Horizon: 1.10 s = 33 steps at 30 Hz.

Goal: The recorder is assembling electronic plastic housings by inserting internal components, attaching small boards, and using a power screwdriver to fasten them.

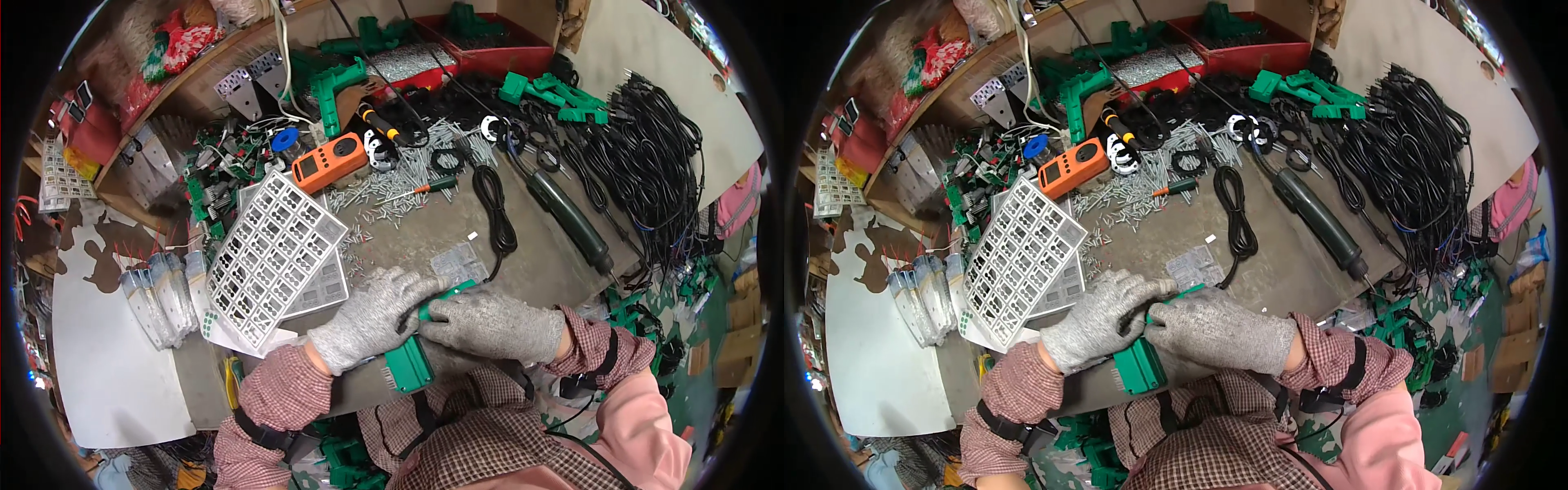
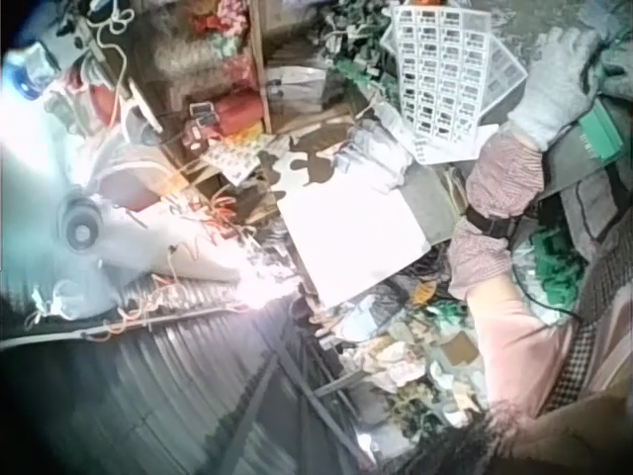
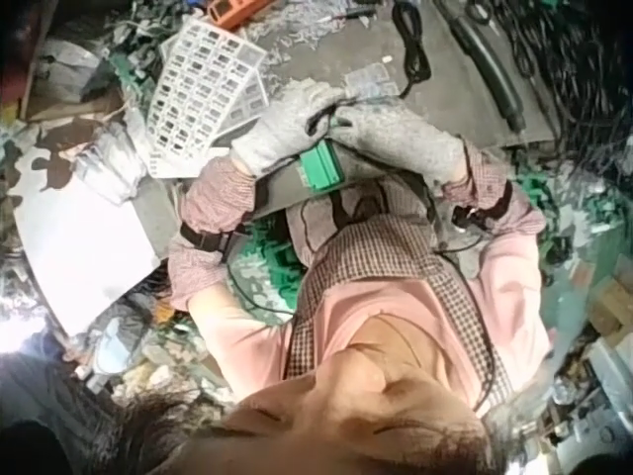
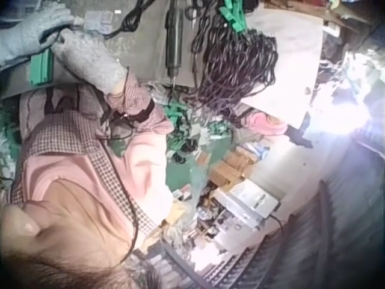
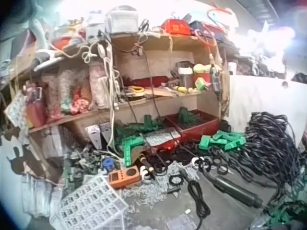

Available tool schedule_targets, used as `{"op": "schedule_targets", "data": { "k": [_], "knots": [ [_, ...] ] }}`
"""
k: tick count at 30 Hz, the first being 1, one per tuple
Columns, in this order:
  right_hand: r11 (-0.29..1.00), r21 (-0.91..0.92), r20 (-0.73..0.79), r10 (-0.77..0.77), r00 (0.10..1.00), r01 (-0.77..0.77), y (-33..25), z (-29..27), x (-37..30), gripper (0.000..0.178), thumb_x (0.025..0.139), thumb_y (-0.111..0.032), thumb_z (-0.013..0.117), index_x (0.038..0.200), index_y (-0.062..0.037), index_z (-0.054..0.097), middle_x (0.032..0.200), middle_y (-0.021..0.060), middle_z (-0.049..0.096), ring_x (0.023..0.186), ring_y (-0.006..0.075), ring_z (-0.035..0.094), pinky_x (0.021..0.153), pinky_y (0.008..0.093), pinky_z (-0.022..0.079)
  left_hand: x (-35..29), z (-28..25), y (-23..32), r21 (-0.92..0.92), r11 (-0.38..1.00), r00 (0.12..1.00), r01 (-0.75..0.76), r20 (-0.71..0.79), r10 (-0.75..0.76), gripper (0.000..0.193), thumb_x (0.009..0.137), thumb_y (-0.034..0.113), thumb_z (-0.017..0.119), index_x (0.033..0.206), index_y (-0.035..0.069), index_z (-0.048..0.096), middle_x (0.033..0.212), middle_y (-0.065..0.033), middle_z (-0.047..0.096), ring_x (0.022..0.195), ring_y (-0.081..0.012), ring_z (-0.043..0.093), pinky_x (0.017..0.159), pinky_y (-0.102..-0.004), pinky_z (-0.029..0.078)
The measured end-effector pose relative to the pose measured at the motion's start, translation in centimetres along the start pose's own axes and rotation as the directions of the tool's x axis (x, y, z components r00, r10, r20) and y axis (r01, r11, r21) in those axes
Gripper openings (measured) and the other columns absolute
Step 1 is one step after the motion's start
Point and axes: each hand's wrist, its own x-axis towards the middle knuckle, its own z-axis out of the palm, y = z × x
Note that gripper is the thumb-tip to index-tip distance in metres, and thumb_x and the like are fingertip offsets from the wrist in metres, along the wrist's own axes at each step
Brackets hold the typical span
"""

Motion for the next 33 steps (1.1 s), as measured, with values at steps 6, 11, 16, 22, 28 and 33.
{"op": "schedule_targets", "data": {
  "k": [6, 11, 16, 22, 28, 33],
  "knots": [
    [0.993, -0.119, -0.039, -0.024, 0.999, 0.020, -0.3, 0.6, -0.3, 0.023, 0.081, -0.012, 0.065, 0.103, -0.0079, 0.067, 0.098, 0.0079, 0.063, 0.088, 0.0259, 0.069, 0.074, 0.0388, 0.057, -0.1, 1.3, -0.3, 0.026, 0.997, 0.994, -0.078, -0.075, 0.080, 0.060, 0.084, 0.008, 0.062, 0.143, 0.010, 0.053, 0.111, -0.0138, 0.064, 0.102, -0.0334, 0.059, 0.094, -0.0462, 0.046],
    [0.872, 0.479, -0.287, 0.268, 0.920, -0.105, -1.9, 2.8, 0.1, 0.026, 0.086, -0.008, 0.071, 0.110, -0.0071, 0.062, 0.100, 0.0126, 0.063, 0.092, 0.0341, 0.068, 0.080, 0.0389, 0.057, 0.1, 1.2, -0.8, -0.082, 0.992, 0.993, -0.095, -0.076, 0.089, 0.060, 0.084, 0.009, 0.062, 0.144, 0.011, 0.054, 0.109, -0.0139, 0.064, 0.098, -0.0340, 0.058, 0.092, -0.0470, 0.046],
    [0.705, 0.132, -0.529, 0.645, 0.551, -0.697, 4.9, -3.4, -5.6, 0.043, 0.085, -0.017, 0.078, 0.124, -0.0070, 0.062, 0.117, 0.0203, 0.060, 0.102, 0.0353, 0.064, 0.091, 0.0442, 0.054, -0.9, 0.3, -0.9, 0.040, 0.991, 0.991, -0.130, -0.024, 0.131, 0.060, 0.079, 0.008, 0.064, 0.138, 0.013, 0.059, 0.096, -0.0120, 0.061, 0.090, -0.0334, 0.057, 0.085, -0.0447, 0.046],
    [0.562, 0.047, -0.382, 0.774, 0.505, -0.826, 13.0, -5.9, -13.2, 0.057, 0.087, -0.028, 0.075, 0.136, -0.0044, 0.058, 0.115, 0.0223, 0.062, 0.105, 0.0366, 0.062, 0.095, 0.0480, 0.052, -0.3, 0.3, 0.4, 0.087, 0.995, 0.993, 0.044, -0.112, -0.035, 0.025, 0.083, 0.027, 0.072, 0.085, 0.003, 0.069, 0.089, -0.0125, 0.058, 0.089, -0.0322, 0.057, 0.086, -0.0452, 0.047],
    [0.292, 0.835, -0.467, 0.824, 0.320, 0.465, 6.5, -6.7, -3.4, 0.069, 0.091, -0.059, 0.064, 0.140, -0.0118, 0.049, 0.096, 0.0040, 0.060, 0.076, 0.0145, 0.062, 0.066, 0.0326, 0.055, -1.9, 1.3, 2.3, 0.077, 0.989, 0.984, 0.126, -0.138, -0.115, 0.039, 0.081, 0.023, 0.069, 0.115, 0.004, 0.069, 0.121, -0.0186, 0.062, 0.106, -0.0366, 0.062, 0.097, -0.0457, 0.049],
    [-0.002, 0.768, -0.558, 0.488, 0.671, 0.641, 4.0, -3.3, 3.0, 0.076, 0.083, -0.061, 0.073, 0.121, 0.0010, 0.051, 0.079, 0.0069, 0.057, 0.062, 0.0193, 0.058, 0.056, 0.0316, 0.053, -0.6, 2.6, 2.8, -0.003, 0.981, 0.977, 0.196, -0.087, -0.196, 0.057, 0.078, 0.013, 0.059, 0.135, 0.010, 0.063, 0.129, -0.0171, 0.059, 0.106, -0.0388, 0.063, 0.094, -0.0488, 0.053]
  ]
}}
